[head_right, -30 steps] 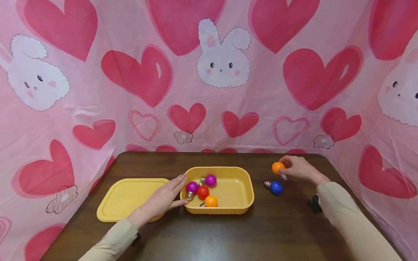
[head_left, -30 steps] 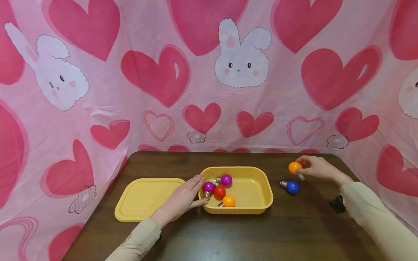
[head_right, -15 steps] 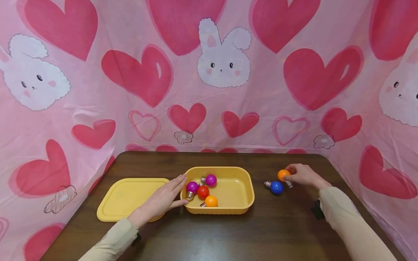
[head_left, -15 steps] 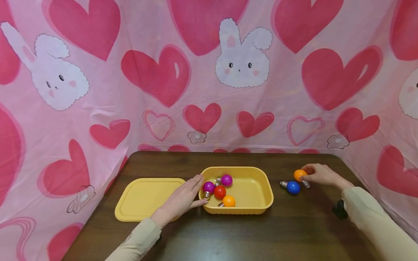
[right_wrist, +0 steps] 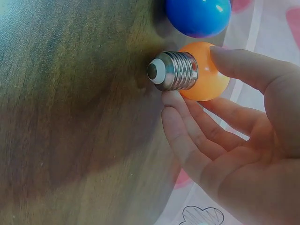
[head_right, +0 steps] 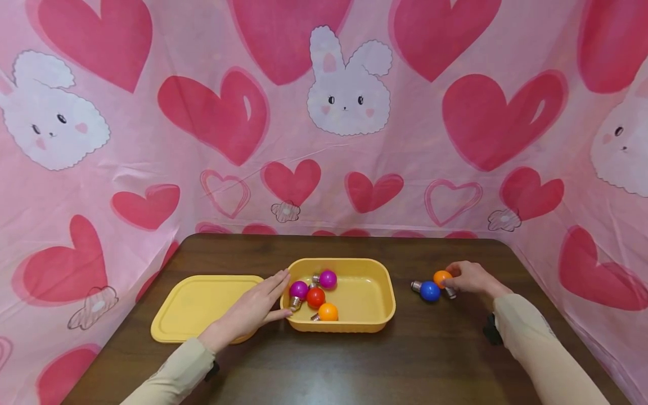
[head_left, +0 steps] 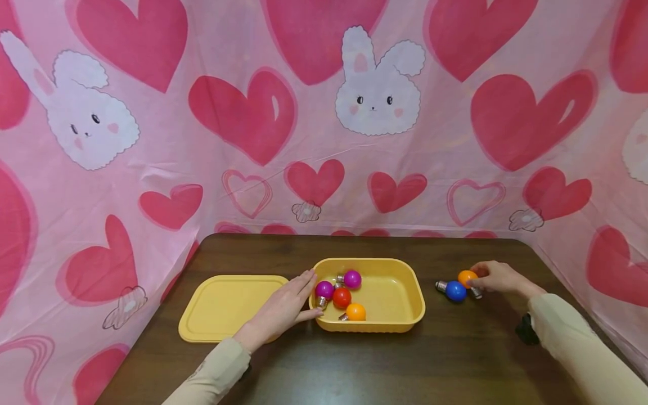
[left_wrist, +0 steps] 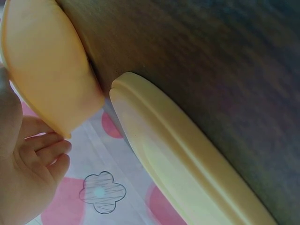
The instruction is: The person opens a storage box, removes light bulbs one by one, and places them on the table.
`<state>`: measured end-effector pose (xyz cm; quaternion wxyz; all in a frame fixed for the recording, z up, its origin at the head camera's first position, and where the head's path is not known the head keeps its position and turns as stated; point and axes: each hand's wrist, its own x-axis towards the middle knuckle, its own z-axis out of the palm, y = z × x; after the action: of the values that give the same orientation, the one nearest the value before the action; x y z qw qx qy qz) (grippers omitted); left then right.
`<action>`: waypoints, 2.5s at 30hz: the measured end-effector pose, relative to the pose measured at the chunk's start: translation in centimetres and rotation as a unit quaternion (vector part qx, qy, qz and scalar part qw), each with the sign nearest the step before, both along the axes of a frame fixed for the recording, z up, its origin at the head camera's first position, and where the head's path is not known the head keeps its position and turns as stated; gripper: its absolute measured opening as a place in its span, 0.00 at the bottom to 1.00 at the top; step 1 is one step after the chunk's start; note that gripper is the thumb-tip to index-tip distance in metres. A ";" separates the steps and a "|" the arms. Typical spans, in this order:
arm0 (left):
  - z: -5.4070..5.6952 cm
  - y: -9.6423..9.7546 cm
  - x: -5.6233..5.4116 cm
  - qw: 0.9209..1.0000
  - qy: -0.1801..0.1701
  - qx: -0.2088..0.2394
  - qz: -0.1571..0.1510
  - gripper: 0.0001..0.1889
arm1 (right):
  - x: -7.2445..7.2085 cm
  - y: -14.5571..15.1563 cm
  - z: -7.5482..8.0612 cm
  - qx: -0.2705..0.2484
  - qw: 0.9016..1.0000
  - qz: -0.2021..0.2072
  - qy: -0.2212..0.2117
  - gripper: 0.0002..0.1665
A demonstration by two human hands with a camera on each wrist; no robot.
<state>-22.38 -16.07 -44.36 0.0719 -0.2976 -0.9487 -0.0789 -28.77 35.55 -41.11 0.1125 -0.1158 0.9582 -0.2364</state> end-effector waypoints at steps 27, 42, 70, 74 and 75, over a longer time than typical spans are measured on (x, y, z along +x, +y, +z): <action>0.1 0.0 0.0 1.000 0.005 -0.007 0.000 0.44 | 0.0 -0.5 0.0 -0.012 0.999 -0.007 -0.032 0.34; 0.0 0.0 0.0 1.000 0.003 -0.003 0.000 0.44 | 0.1 -0.3 0.1 -0.014 0.999 -0.012 -0.045 0.35; 0.0 0.0 0.0 1.000 0.015 -0.009 -0.005 0.44 | 0.5 -0.6 0.3 -0.019 0.999 -0.010 -0.027 0.30; 0.0 0.0 0.1 1.000 0.021 -0.009 -0.007 0.44 | 0.6 -0.6 0.8 -0.007 1.000 -0.003 -0.010 0.28; 0.0 0.0 0.1 1.000 0.023 -0.009 -0.007 0.44 | 0.6 -0.7 0.9 -0.005 1.000 -0.003 -0.006 0.27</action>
<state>-22.32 -16.04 -44.35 0.0899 -0.3068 -0.9454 -0.0638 -28.16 34.89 -40.19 0.1167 -0.1124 0.9567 -0.2419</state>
